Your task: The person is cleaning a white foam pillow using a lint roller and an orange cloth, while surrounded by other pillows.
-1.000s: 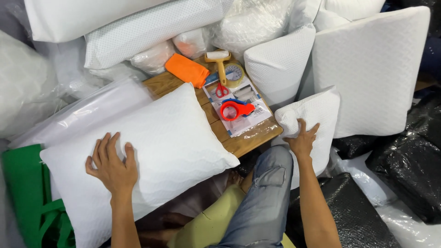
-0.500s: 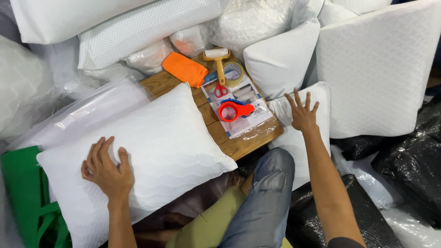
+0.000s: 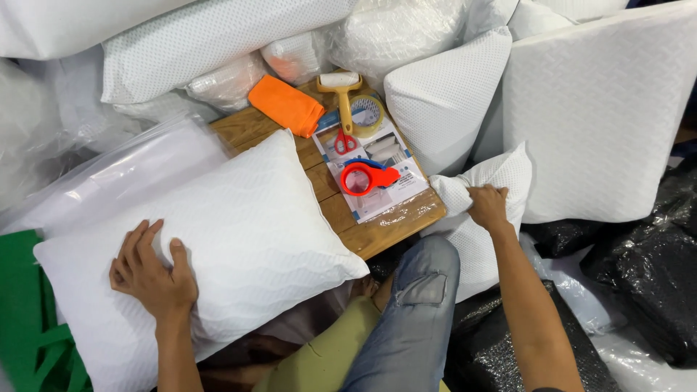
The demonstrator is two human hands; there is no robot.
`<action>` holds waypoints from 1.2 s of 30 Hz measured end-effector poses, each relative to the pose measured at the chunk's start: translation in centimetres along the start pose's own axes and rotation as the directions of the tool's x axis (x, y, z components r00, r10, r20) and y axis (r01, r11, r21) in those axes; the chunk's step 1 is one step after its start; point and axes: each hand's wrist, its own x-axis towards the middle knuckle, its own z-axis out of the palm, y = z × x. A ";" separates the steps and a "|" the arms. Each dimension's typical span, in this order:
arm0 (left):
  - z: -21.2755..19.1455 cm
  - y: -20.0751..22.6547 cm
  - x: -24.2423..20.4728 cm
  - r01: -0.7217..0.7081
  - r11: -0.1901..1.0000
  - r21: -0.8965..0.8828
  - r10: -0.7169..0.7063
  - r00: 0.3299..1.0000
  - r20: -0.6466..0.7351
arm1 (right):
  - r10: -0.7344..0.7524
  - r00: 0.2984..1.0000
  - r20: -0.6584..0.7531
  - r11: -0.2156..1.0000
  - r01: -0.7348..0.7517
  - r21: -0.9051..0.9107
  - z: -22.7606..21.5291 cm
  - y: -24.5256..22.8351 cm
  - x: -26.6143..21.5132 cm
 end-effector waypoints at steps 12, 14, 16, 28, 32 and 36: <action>0.1 0.4 -0.3 -0.008 1.000 0.012 0.008 0.999 -0.032 | -0.170 0.893 -0.417 0.983 0.181 -0.014 -5.8 2.4 3.2; 0.3 0.4 -0.3 -0.013 1.000 0.014 0.013 0.999 -0.035 | -0.241 0.837 -0.491 0.965 0.261 -0.029 -7.0 2.1 4.4; 0.5 0.5 -0.3 -0.021 0.999 0.025 0.023 0.998 -0.062 | -0.311 0.884 -0.348 0.949 0.310 -0.060 -8.7 0.6 5.6; -0.4 0.7 -0.4 0.025 0.999 -0.030 -0.025 1.000 -0.011 | 0.011 0.992 -0.127 0.973 -0.040 -0.225 -9.3 -2.9 3.4; -0.3 0.6 -0.4 0.031 0.999 -0.031 -0.032 0.999 -0.012 | 0.088 0.994 -0.070 0.962 -0.066 0.265 -15.9 -7.2 -1.6; -0.2 0.4 -0.5 0.014 1.000 -0.020 -0.014 1.000 -0.026 | 0.146 0.916 -0.373 0.905 0.028 0.424 -12.0 -9.3 -2.2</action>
